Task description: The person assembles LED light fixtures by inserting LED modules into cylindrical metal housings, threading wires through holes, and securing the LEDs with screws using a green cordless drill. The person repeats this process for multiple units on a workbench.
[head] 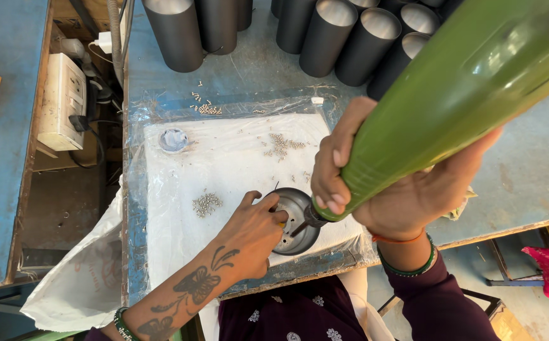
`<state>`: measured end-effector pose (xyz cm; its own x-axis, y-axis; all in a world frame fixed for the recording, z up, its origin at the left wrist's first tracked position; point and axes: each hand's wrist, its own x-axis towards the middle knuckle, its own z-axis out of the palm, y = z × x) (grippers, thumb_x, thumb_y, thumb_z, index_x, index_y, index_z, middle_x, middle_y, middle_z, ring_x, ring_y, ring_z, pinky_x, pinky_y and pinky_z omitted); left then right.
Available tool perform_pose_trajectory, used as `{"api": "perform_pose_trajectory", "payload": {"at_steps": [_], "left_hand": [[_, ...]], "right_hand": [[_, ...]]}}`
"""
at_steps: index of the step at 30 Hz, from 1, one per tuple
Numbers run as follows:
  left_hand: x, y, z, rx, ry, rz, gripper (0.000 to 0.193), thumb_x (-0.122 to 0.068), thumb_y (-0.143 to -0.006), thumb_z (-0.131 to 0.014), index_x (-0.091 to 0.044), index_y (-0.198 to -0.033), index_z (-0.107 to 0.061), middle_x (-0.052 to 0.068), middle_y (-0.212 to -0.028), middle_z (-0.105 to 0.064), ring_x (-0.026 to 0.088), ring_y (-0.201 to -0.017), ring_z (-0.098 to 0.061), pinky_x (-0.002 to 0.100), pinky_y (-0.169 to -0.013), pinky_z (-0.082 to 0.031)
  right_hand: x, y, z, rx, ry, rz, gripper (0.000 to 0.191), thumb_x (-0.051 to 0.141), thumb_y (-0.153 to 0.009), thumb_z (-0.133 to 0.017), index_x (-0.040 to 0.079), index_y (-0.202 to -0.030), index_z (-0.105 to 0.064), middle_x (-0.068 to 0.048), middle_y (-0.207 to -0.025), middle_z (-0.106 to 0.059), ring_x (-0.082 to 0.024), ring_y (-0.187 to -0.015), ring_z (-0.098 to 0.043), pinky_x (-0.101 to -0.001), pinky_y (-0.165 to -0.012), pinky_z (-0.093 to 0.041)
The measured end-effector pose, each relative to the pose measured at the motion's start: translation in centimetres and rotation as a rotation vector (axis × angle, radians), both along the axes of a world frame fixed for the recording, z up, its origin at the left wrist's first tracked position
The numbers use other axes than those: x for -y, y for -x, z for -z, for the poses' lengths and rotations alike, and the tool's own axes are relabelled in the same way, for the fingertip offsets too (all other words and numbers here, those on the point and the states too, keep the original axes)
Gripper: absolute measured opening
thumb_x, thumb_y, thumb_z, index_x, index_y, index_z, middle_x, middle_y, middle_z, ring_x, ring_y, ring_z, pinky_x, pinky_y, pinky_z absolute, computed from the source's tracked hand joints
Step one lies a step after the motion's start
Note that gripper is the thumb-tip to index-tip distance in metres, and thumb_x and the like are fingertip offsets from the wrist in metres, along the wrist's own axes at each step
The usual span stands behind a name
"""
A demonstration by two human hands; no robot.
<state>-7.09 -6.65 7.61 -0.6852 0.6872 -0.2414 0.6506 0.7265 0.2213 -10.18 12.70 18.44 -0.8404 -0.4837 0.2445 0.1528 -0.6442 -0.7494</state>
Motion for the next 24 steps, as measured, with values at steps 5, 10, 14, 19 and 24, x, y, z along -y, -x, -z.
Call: {"api": "perform_pose_trajectory", "payload": {"at_steps": [5,10,14,19,24], "left_hand": [[0.2,0.1,-0.2,0.006,-0.026,0.012,0.010,-0.008,-0.062,-0.080,-0.004,-0.070,-0.076,0.002,-0.112,-0.067,0.025,-0.118,-0.049,0.051,-0.111,-0.036],[0.3,0.1,-0.2,0.019,-0.045,0.005,0.013,-0.008,-0.060,-0.081,-0.005,-0.073,-0.077,0.002,-0.116,-0.066,0.024,-0.119,-0.047,0.052,-0.112,-0.034],[0.2,0.2,0.0,0.031,-0.009,0.008,0.010,-0.010,-0.064,-0.082,-0.005,-0.073,-0.078,0.002,-0.117,-0.066,0.024,-0.120,-0.046,0.052,-0.114,-0.033],[0.2,0.2,0.1,0.039,0.005,0.008,0.009,-0.009,-0.066,-0.081,-0.005,-0.073,-0.077,0.002,-0.115,-0.066,0.023,-0.119,-0.047,0.051,-0.116,-0.032],[0.2,0.1,0.1,0.022,-0.017,0.011,0.011,-0.008,-0.065,-0.081,-0.005,-0.075,-0.078,0.002,-0.113,-0.066,0.023,-0.119,-0.047,0.051,-0.114,-0.033]], "right_hand": [[0.0,0.0,2.2,-0.097,-0.059,-0.004,0.106,0.092,-0.083,-0.032,-0.011,-0.099,-0.051,-0.024,-0.066,-0.058,-0.028,-0.058,-0.057,-0.0365,-0.057,-0.050],[0.4,-0.5,3.6,-0.222,-0.231,0.088,0.101,0.092,-0.087,-0.038,-0.008,-0.098,-0.047,-0.020,-0.065,-0.053,-0.026,-0.057,-0.054,-0.0367,-0.058,-0.049],[0.8,-0.6,4.1,-0.229,-0.251,0.099,0.100,0.092,-0.087,-0.038,-0.007,-0.098,-0.047,-0.019,-0.065,-0.053,-0.025,-0.058,-0.054,-0.0362,-0.059,-0.049],[0.8,-0.5,4.3,-0.251,-0.277,0.091,0.098,0.092,-0.087,-0.040,-0.006,-0.099,-0.046,-0.019,-0.071,-0.053,-0.025,-0.059,-0.053,-0.0362,-0.059,-0.048],[0.7,-1.1,4.5,-0.169,-0.271,0.035,0.098,0.090,-0.087,-0.042,-0.007,-0.100,-0.047,-0.022,-0.074,-0.054,-0.027,-0.069,-0.052,-0.0388,-0.069,-0.046]]}}
